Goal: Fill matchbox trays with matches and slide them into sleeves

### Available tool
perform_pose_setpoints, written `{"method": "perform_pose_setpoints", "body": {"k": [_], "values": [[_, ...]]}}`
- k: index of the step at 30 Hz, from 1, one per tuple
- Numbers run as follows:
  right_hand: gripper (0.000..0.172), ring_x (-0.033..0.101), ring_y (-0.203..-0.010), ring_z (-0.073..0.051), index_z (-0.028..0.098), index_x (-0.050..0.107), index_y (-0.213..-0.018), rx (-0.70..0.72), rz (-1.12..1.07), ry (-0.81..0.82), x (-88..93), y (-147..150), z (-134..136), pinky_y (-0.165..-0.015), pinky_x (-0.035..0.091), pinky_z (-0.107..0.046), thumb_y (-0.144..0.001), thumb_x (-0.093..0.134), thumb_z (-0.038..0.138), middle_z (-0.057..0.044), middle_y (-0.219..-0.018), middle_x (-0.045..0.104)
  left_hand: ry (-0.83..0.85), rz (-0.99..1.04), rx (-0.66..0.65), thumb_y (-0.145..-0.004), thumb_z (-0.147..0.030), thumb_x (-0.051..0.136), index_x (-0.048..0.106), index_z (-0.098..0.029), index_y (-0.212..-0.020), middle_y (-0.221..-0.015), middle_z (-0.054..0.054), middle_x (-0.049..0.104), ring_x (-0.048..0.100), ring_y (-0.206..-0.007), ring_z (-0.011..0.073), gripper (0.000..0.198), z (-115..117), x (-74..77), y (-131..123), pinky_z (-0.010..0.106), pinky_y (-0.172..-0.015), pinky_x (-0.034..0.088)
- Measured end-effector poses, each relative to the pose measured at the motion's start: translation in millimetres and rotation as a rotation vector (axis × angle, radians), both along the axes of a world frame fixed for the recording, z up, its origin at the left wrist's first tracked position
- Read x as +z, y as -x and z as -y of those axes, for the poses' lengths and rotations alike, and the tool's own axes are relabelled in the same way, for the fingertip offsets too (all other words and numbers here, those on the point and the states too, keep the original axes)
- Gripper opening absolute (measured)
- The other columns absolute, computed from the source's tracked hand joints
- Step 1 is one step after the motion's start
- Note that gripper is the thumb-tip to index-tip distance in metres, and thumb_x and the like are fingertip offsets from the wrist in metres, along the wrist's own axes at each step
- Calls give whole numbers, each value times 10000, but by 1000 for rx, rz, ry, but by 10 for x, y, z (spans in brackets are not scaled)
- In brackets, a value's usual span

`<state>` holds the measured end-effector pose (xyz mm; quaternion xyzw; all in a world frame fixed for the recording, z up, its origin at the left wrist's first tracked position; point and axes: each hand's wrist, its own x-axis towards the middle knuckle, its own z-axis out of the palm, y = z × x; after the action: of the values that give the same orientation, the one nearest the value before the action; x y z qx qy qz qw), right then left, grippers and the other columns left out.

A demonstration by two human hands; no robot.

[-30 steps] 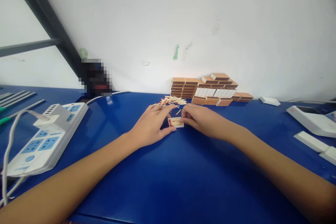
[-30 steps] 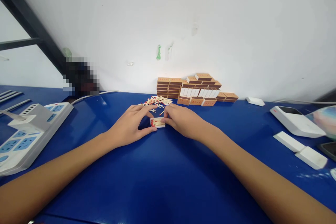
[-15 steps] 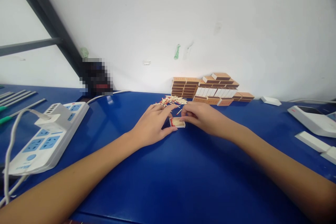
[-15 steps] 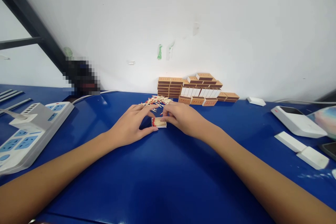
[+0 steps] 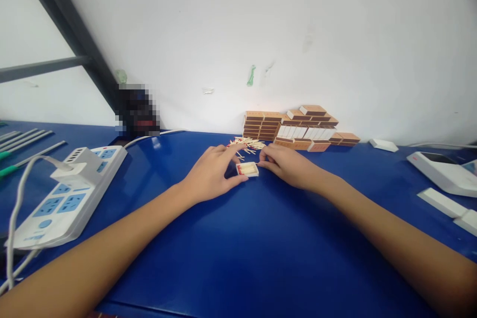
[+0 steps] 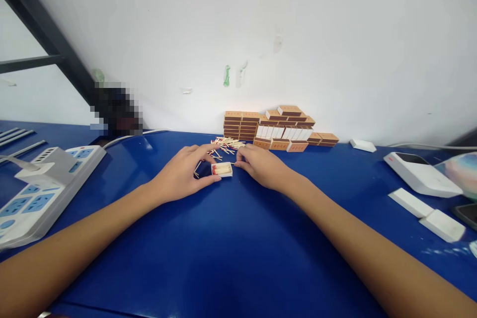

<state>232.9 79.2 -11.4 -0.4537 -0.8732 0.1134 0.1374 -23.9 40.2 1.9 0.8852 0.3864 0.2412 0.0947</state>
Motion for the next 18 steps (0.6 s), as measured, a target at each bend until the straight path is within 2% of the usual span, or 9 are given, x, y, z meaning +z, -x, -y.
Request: {"method": "perform_pose_setpoints", "body": {"k": [3, 7, 12, 16, 18], "values": [[153, 561, -804, -212, 206, 559, -875, -4, -10, 35, 59, -9, 25, -723, 406, -318, -1009, 544, 278, -67, -893, 621, -19, -17, 10, -905, -350, 771, 404, -240, -1523, -1167, 31, 763, 618, -1167, 291, 727, -15, -14, 10, 475, -1043, 444], [155, 540, -783, -191, 208, 556, -905, 39, -133, -32, 145, 56, 130, -708, 395, -302, -1021, 537, 308, -53, -896, 609, -4, -8, -13, -909, -365, 770, 425, -253, -1501, -1156, 24, 765, 605, -1252, 294, 695, -9, -53, -2, 498, -1111, 402], [152, 524, -746, -169, 208, 592, -893, 80, -107, 9, 215, 190, 248, -667, 361, -288, -1012, 546, 290, -35, -878, 604, 0, 7, -32, -922, -395, 752, 426, -256, -1480, -1145, 24, 765, 621, -1221, 292, 661, 4, -46, -16, 504, -1090, 415], [155, 510, -667, -162, 202, 622, -889, -71, -187, -71, 208, 184, 127, -638, 347, -296, -987, 571, 311, -1, -726, 580, -23, -6, -48, -908, -379, 765, 436, -251, -1466, -1145, 34, 751, 621, -1178, 293, 660, 102, -34, -76, 498, -1066, 437], [151, 513, -627, -161, 200, 644, -900, -168, -186, -51, 186, 189, 32, -612, 341, -301, -963, 593, 328, 14, -662, 569, -8, -28, -78, -907, -414, 762, 426, -234, -1481, -1148, 56, 736, 626, -1139, 290, 689, 187, -38, -121, 479, -1032, 469]]}}
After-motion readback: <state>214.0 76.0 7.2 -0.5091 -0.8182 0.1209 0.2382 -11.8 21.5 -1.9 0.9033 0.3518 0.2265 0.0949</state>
